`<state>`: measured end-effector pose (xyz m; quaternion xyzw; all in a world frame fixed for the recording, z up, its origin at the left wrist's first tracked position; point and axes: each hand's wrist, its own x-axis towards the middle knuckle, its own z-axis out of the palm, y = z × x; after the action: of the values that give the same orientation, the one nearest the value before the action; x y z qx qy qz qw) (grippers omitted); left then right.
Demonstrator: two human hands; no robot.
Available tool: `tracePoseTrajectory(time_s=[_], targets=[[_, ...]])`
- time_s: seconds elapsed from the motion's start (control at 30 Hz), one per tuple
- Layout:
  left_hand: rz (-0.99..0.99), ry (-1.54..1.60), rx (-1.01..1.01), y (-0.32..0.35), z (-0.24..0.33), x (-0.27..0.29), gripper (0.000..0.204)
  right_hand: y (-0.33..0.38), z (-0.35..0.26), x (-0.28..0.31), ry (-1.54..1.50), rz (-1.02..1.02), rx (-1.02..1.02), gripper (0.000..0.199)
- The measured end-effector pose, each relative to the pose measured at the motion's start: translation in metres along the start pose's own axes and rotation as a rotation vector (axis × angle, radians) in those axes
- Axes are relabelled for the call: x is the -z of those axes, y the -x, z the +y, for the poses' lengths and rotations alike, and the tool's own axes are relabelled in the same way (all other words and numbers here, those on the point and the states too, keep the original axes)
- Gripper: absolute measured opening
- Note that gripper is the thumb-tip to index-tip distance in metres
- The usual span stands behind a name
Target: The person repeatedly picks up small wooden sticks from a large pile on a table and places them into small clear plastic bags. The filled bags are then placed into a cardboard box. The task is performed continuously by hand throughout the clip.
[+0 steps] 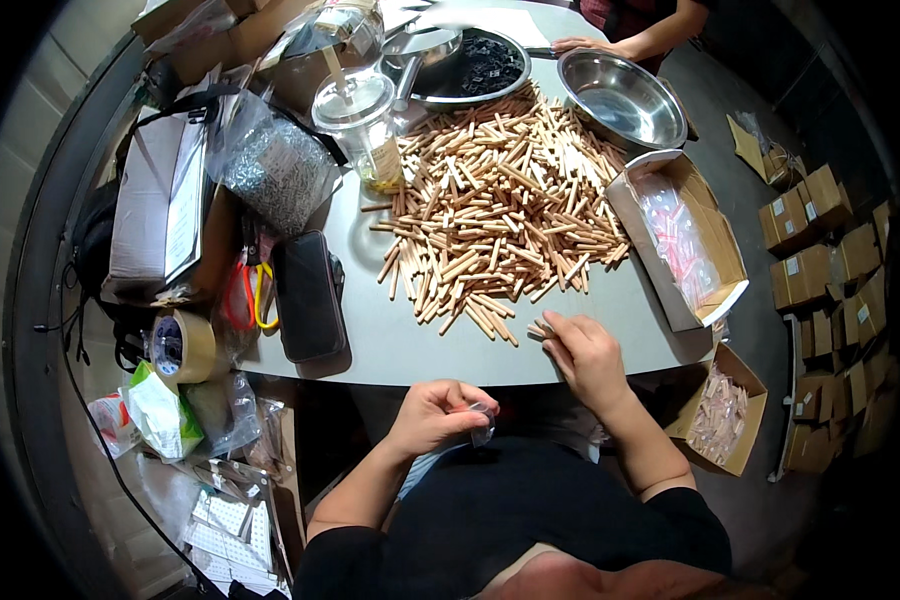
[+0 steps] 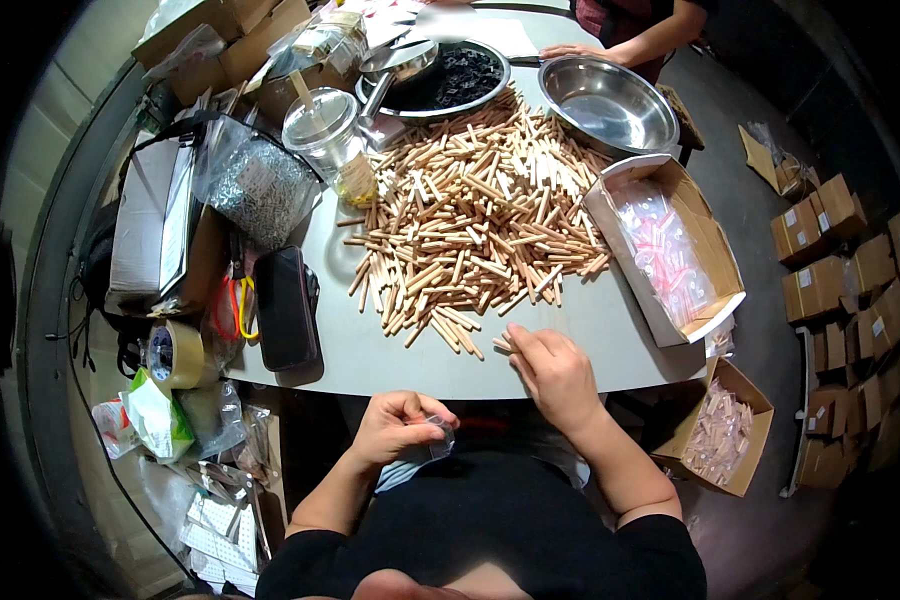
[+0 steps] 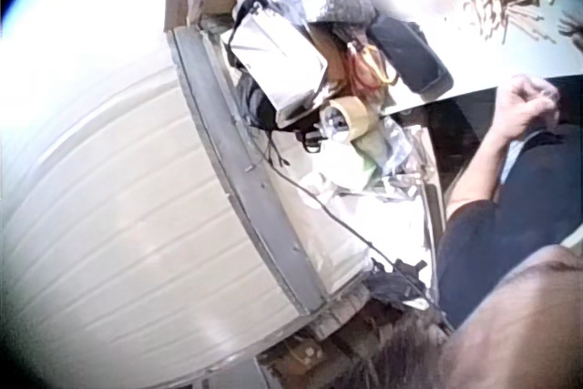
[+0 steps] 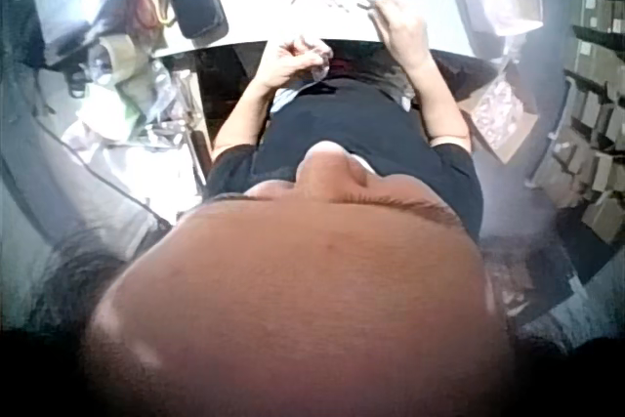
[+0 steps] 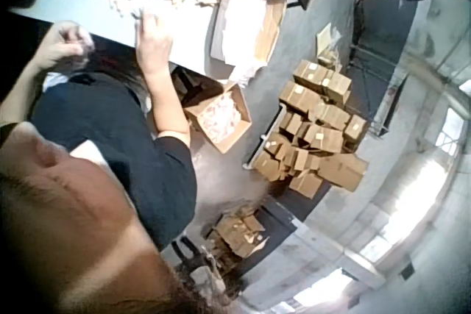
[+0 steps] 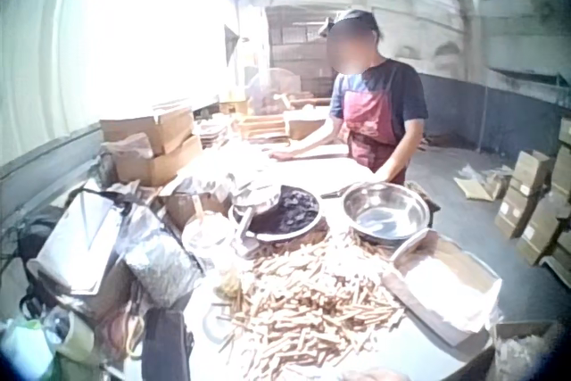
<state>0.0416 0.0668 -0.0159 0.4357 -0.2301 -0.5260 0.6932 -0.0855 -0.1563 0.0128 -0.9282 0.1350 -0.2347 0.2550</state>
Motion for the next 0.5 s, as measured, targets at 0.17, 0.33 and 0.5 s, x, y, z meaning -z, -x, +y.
tracePoseTrajectory(time_s=[0.17, 0.33, 0.5], targets=[[-0.043, 0.057, 0.193, -0.009, -0.005, -0.010, 0.024, -0.011, -0.011, -0.022, -0.007, 0.016, 0.026, 0.014], [-0.180, 0.054, 0.306, -0.009, -0.015, -0.016, 0.023, -0.023, -0.030, -0.034, -0.022, 0.028, -0.013, 0.015], [-0.173, 0.084, 0.220, -0.007, -0.035, -0.013, 0.022, -0.017, -0.022, -0.030, 0.034, 0.031, -0.035, 0.012]])
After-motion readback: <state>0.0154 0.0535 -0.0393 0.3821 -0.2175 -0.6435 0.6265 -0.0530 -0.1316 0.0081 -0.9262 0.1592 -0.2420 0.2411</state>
